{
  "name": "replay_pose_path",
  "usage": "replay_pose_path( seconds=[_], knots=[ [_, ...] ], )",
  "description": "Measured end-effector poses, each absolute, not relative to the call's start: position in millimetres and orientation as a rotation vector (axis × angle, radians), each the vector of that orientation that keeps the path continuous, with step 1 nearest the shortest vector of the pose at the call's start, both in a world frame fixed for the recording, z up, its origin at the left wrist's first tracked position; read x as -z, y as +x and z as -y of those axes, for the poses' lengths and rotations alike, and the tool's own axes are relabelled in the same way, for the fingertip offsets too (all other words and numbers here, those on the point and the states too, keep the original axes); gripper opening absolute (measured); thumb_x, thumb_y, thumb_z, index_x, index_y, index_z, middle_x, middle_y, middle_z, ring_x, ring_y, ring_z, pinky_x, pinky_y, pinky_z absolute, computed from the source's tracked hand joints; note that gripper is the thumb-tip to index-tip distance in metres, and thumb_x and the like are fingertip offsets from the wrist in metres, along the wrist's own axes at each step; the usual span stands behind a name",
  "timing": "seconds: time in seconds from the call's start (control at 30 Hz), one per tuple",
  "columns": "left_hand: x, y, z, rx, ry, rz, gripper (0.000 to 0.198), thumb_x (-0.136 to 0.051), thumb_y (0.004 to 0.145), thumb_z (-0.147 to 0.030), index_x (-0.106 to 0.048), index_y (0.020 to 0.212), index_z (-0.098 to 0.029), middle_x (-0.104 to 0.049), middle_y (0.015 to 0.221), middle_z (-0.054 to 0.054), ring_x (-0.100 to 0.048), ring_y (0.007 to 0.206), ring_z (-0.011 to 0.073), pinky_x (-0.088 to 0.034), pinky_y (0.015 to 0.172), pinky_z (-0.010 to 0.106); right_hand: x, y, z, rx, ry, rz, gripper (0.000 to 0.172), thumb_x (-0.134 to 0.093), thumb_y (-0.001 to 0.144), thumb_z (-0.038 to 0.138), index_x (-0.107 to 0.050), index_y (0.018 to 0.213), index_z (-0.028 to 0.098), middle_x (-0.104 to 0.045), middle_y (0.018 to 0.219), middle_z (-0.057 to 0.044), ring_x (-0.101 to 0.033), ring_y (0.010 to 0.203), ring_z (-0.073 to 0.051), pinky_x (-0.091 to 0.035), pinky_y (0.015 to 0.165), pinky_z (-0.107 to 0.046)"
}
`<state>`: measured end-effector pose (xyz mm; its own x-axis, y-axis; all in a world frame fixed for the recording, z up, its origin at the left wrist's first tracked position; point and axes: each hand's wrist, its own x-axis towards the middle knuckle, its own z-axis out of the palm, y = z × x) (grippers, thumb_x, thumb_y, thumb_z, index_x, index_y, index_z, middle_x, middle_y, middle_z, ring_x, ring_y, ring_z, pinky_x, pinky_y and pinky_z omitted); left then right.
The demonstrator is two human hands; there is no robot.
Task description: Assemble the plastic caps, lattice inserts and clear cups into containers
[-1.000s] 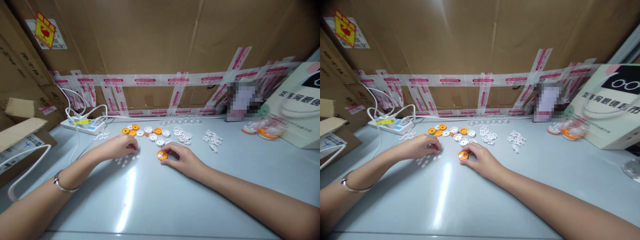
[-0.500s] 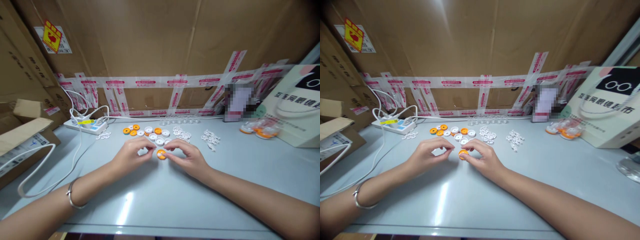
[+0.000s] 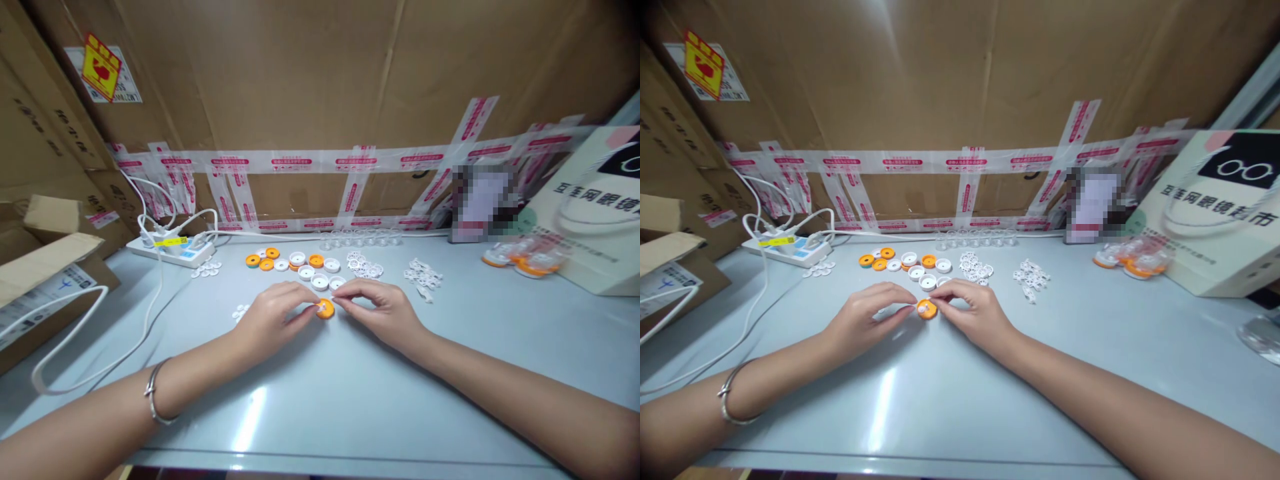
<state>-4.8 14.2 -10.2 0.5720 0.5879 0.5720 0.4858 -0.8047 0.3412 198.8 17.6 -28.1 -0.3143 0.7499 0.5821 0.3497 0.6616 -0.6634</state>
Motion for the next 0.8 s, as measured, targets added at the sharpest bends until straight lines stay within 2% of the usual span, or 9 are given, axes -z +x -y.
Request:
replay_pose_path(
  seconds=[0.1, 0.17, 0.47, 0.8],
  knots=[
    [19, -11, -23, -0.906, 2.844, -0.942, 0.016, -0.054, 0.084, -0.021, -0.069, 0.092, -0.019, -0.067, 0.096, 0.008, -0.063, 0.086, 0.0195, -0.052, 0.075, 0.035, 32, 205, -26, -0.443, -0.872, 2.024, 0.009, -0.057, 0.08, 0.018, -0.065, 0.078, 0.018, -0.068, 0.076, -0.004, -0.063, 0.071, -0.015, -0.051, 0.065, -0.028],
    [23, -13, -26, -0.818, 2.856, -0.973, 0.018, -0.054, 0.085, -0.025, -0.069, 0.095, -0.022, -0.066, 0.101, 0.009, -0.063, 0.089, 0.0195, -0.052, 0.076, 0.034, 33, 206, -28, -0.424, -0.863, 2.133, 0.012, -0.053, 0.082, 0.017, -0.065, 0.08, 0.019, -0.067, 0.076, -0.004, -0.062, 0.071, -0.014, -0.05, 0.064, -0.027],
    [29, -11, -27, -0.692, 2.851, -0.936, 0.021, -0.053, 0.086, -0.022, -0.069, 0.099, -0.023, -0.07, 0.1, 0.005, -0.066, 0.085, 0.017, -0.051, 0.074, 0.029, 40, 206, -30, -0.273, -0.794, 2.306, 0.018, -0.048, 0.084, 0.014, -0.065, 0.087, 0.02, -0.067, 0.083, -0.006, -0.062, 0.077, -0.016, -0.051, 0.069, -0.029],
    [27, -11, -26, -0.683, 2.876, -0.94, 0.02, -0.053, 0.086, -0.021, -0.068, 0.098, -0.023, -0.07, 0.101, 0.003, -0.066, 0.085, 0.0178, -0.049, 0.07, 0.029, 38, 207, -29, -0.168, -0.773, 2.415, 0.02, -0.045, 0.086, 0.014, -0.065, 0.09, 0.017, -0.066, 0.085, -0.008, -0.062, 0.078, -0.017, -0.053, 0.069, -0.03]
  ],
)
